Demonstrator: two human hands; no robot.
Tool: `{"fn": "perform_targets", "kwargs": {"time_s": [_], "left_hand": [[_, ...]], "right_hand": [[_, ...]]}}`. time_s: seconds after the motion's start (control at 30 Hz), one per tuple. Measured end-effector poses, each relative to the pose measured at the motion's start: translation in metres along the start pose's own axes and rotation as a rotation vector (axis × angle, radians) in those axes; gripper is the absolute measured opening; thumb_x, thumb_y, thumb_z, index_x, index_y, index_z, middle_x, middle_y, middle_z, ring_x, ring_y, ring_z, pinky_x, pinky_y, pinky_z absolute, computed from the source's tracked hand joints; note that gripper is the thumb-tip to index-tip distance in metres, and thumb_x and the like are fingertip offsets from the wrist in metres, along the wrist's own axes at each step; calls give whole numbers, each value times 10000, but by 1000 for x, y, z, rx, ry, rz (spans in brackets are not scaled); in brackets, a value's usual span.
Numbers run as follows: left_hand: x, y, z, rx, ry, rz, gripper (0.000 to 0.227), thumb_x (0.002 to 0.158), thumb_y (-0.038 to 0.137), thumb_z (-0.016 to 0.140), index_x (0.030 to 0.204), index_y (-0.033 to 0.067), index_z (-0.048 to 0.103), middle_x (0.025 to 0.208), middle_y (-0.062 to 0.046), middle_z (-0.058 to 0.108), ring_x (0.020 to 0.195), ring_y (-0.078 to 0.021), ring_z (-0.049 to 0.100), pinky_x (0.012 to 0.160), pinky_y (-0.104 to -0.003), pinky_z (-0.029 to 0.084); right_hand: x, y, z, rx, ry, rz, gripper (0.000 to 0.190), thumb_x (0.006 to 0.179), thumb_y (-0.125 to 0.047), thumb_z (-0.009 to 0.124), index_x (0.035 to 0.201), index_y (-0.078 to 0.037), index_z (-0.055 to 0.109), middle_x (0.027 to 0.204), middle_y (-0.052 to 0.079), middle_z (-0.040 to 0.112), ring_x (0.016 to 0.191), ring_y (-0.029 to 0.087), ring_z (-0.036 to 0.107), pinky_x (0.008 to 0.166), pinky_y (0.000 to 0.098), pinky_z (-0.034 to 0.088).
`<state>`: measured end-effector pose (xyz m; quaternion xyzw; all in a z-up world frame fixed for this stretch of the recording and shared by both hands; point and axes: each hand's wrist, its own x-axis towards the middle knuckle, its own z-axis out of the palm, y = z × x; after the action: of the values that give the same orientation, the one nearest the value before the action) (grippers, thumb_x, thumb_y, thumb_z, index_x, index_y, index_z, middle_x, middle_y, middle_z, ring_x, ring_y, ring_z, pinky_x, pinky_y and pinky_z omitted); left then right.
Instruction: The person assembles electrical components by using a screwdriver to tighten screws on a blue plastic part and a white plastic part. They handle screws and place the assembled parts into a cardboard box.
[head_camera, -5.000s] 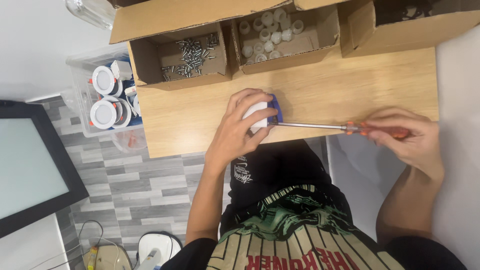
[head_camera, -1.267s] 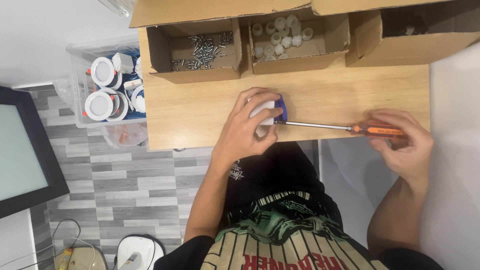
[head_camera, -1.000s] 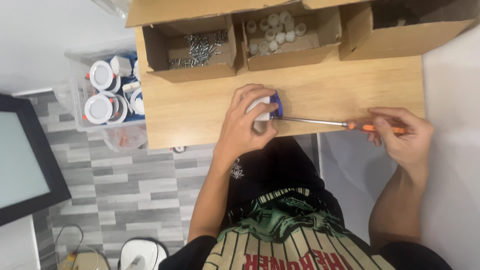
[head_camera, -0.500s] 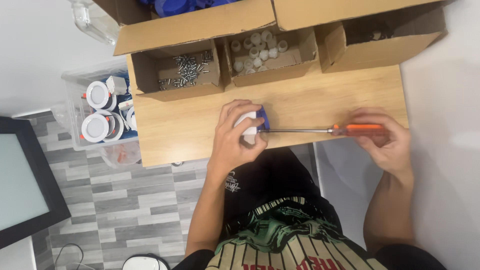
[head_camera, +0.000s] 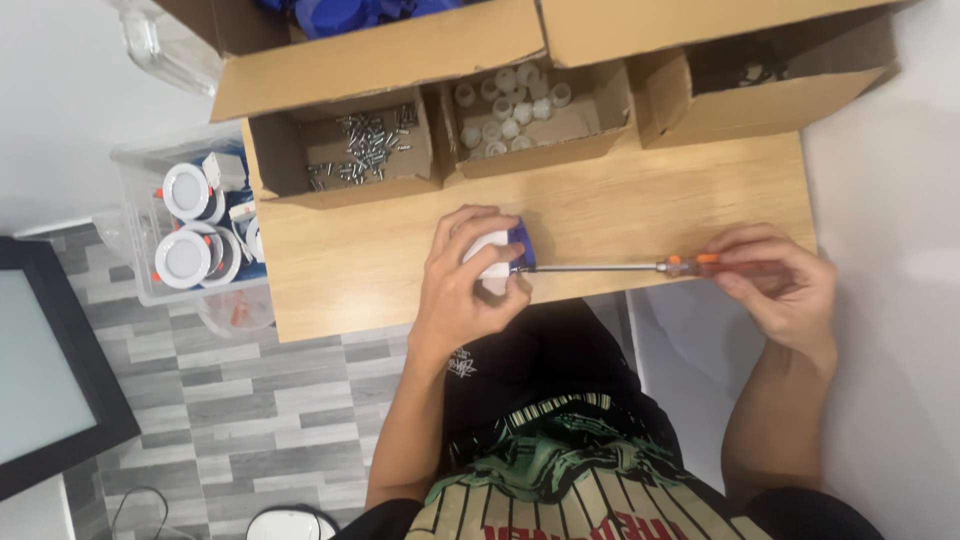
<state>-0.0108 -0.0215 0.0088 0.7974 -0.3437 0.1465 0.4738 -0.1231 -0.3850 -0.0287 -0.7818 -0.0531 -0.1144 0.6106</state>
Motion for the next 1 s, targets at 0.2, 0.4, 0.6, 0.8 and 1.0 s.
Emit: {"fn": "perform_targets", "kwargs": {"time_s": [0.2,0.4,0.6,0.8,1.0], "left_hand": [[-1,-2,-1,11,-1,19,185,832,37,704,1015,65,700,1275,-104,709,1220,-390,645,1091,-526,571],[-2,-2,-1,-3,1,6,178,825,22,706,997,66,699,1276,-105,709,1226,-402,633,1098,-527,566],[-2,-1,-2,-3,-3,13,187,824,16,718,1005,60,697,1272,-114,711,1234,-400,632,1101,-523,559],[-4,-2,-2,-2,-10,17,182,842,27,736,1015,66,698,1286,-109,707,1248,-387,629,1107,-522,557],[-2,-1,-3,-11,7,42,141,891,38,772,1003,59,689,1281,-117,704,1219,-387,638,1100,-512,546]], "right_hand": [[2,-10,9,-26,-4,165,231,1153,-8,511,1257,149,645,1259,304,692,932,430,750,740,429,706],[7,-8,12,39,25,58,154,1101,-25,625,1062,123,645,1018,332,699,767,375,719,607,350,645],[-14,26,-8,60,48,23,96,1014,20,753,1085,-2,693,1251,242,710,1215,359,746,1084,444,692],[-17,21,-12,-34,28,-20,110,977,45,796,1048,2,725,1210,206,694,1155,365,766,1142,469,689],[-21,16,-17,-3,21,-75,148,967,58,795,1015,-49,705,1253,189,656,1220,373,748,1144,502,711]]}}
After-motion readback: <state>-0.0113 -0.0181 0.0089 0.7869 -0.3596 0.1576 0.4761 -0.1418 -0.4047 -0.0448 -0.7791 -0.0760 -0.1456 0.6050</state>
